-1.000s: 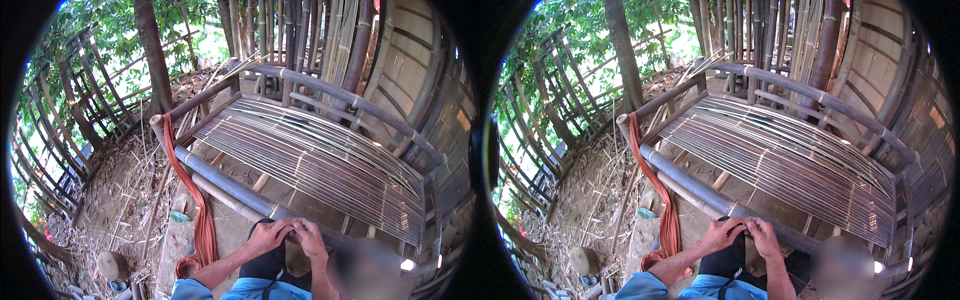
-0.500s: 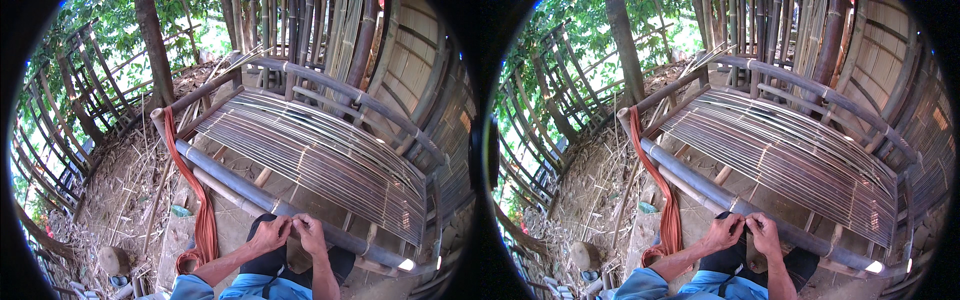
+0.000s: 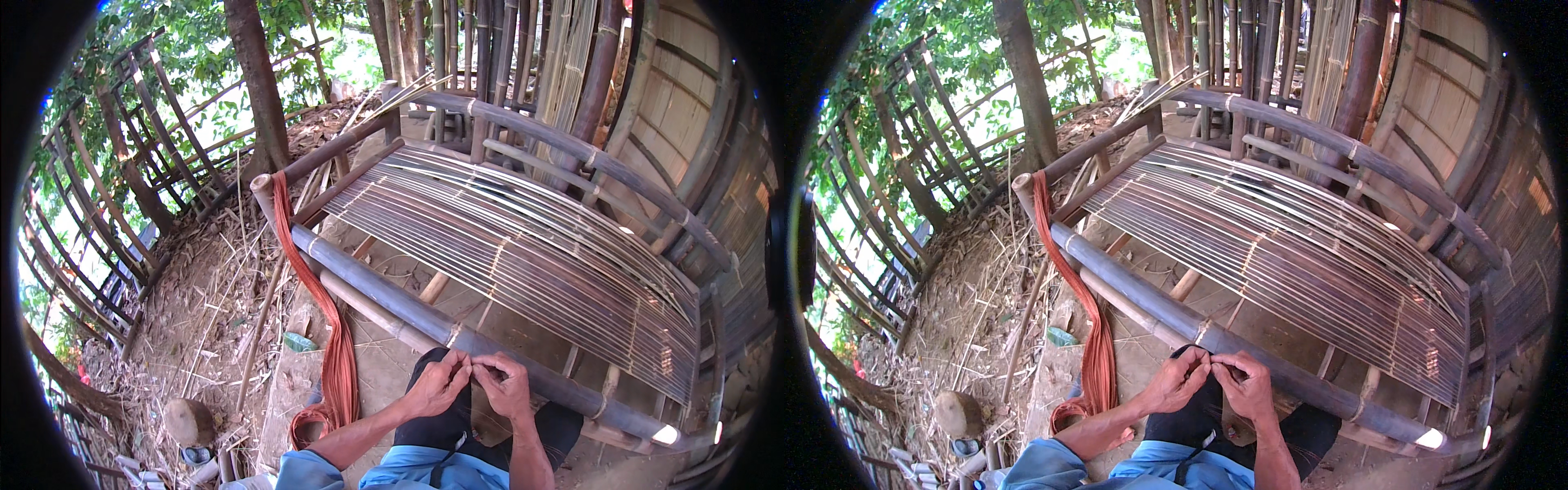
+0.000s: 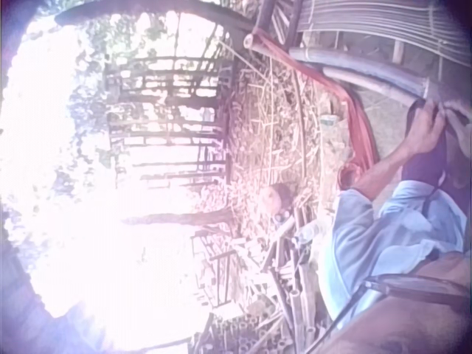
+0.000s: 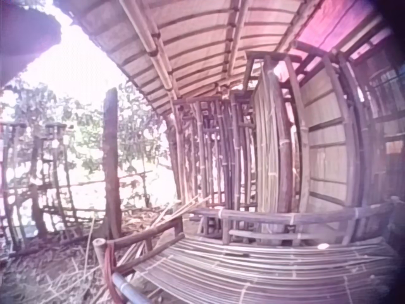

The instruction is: The person weaves thin bamboo strips into a flat surface using a wire thread to secure them to a bamboo frame.

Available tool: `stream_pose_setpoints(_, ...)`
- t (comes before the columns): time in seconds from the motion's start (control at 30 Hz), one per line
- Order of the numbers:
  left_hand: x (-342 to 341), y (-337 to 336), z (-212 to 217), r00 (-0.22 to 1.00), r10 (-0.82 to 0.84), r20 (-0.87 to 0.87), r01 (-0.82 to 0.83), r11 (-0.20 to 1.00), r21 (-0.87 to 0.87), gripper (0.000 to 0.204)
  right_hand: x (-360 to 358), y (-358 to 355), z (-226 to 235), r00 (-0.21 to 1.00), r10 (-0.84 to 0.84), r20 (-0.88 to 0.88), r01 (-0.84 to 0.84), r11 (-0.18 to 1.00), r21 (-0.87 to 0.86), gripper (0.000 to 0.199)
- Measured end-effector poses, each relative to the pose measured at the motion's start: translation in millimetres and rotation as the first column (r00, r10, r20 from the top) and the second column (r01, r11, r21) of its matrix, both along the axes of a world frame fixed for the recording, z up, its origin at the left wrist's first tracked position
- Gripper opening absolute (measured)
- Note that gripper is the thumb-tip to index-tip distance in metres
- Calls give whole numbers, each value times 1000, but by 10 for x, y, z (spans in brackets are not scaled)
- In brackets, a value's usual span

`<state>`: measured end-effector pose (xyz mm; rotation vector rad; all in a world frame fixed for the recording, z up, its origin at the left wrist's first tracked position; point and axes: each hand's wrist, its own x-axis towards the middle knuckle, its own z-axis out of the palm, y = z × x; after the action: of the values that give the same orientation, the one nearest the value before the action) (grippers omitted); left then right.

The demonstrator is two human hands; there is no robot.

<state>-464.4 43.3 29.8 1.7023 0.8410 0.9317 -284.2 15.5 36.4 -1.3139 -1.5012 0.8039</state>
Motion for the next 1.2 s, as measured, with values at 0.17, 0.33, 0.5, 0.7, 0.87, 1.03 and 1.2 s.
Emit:
stream_pose_setpoints(0.17,-10,-66,-29,997,32,-64,-27,997,73,17,50,-30,-79,995,64,71,-66,997,39,11)
stream_pose_setpoints(0.33,41,27,-314,992,-6,124,26,987,-161,19,52,-37,-101,998,50,27,-50,999,-14,10)
stream_pose_setpoints(0.5,121,11,-146,920,149,363,49,874,-484,18,-38,1,-82,998,9,-65,-10,1000,-26,9)
stream_pose_setpoints(0.7,77,-5,-195,924,193,330,-39,907,-420,17,-40,-19,-141,992,-37,-124,22,993,-118,7)
stream_pose_setpoints(0.87,51,-65,-141,950,255,178,-164,897,-410,14,-61,-33,-126,998,-53,-24,54,996,77,12)
stream_pose_setpoints(1.03,-47,-33,-121,893,270,360,40,749,-662,15,-88,-30,-145,998,-58,10,56,990,126,13)
stream_pose_setpoints(1.2,-24,-20,-197,867,295,402,59,741,-669,15,-115,-48,-101,997,-76,-7,77,996,51,14)
